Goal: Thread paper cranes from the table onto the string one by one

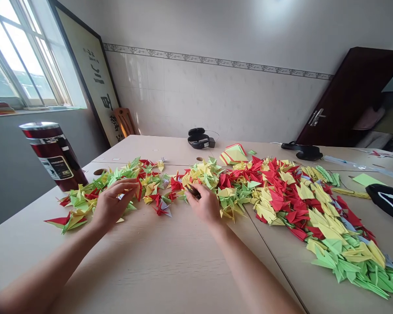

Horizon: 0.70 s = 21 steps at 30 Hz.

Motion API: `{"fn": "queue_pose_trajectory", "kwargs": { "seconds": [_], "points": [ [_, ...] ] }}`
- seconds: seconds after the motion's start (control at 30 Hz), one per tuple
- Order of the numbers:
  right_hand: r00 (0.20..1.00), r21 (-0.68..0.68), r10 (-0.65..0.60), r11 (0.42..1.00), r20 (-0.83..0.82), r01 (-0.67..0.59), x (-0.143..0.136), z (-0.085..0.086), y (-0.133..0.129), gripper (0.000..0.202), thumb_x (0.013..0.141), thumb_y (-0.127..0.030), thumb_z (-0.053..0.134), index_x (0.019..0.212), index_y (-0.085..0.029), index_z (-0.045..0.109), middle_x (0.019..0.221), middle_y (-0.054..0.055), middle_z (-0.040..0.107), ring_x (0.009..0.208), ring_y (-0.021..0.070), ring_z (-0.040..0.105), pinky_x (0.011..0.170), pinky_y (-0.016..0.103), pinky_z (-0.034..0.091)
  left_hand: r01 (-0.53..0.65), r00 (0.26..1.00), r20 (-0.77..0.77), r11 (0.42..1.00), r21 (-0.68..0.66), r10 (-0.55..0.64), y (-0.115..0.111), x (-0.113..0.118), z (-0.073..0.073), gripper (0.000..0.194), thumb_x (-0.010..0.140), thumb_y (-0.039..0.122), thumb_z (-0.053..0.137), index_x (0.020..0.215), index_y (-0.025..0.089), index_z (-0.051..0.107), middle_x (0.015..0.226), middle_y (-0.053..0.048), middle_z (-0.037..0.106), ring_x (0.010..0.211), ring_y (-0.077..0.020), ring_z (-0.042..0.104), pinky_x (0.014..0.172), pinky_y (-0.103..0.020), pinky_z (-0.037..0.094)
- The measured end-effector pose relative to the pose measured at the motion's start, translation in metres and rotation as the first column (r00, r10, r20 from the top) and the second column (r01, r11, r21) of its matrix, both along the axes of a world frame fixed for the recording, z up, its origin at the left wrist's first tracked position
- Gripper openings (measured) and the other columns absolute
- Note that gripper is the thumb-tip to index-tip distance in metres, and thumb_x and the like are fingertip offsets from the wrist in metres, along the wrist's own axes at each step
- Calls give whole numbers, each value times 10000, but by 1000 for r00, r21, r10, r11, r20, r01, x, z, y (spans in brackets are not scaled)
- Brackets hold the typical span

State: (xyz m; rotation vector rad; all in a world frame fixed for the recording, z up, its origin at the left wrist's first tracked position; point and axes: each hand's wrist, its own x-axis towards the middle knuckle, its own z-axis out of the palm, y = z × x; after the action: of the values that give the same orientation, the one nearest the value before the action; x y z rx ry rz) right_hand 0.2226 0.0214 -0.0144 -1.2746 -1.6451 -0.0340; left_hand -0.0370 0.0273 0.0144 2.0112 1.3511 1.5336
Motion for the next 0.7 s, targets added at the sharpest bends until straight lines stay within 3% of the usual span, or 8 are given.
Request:
{"fn": "queue_pose_trajectory", "kwargs": {
  "seconds": [0.13,0.27,0.37,0.5,0.7],
  "points": [
    [996,-70,85,994,6,-84,-14,2,-9,254,772,-332,589,949,-159,646,860,83,692,755,192,647,692,317,525,76,978,207,981,-181,-37,-6,13,-7,132,713,272,655,826,211,687,696,-6,653,629,-131,559,596,-220,415],
    [984,-113,176,979,38,-171,-22,3,-17,289,786,-274,566,1036,-143,630,951,106,677,858,206,639,778,348,519,272,888,440,924,-267,-134,-9,24,-10,146,671,251,706,782,169,660,683,-11,645,624,-112,557,589,-203,435],
    [962,-157,270,952,33,-261,-26,2,-20,314,806,-256,553,1095,-151,617,986,105,670,891,204,632,796,352,520,449,739,659,831,-329,-139,-11,29,-10,172,668,243,721,787,156,633,732,-14,642,657,-106,577,631,-212,475],
    [916,-195,399,896,-41,-399,-32,3,-25,322,818,-273,568,1126,-190,613,1033,86,674,942,201,628,833,348,517,657,486,874,663,-359,-8,-15,31,-9,153,684,122,689,789,161,584,764,-18,641,679,-114,617,660,-246,520],
    [900,-238,422,868,-113,-437,-40,11,-37,342,824,-368,568,1112,-190,619,1021,81,677,927,204,633,809,340,524,799,356,935,515,-311,13,-22,33,-6,145,732,16,579,787,148,598,764,-43,654,673,-117,633,613,-208,520]
  ]
}}
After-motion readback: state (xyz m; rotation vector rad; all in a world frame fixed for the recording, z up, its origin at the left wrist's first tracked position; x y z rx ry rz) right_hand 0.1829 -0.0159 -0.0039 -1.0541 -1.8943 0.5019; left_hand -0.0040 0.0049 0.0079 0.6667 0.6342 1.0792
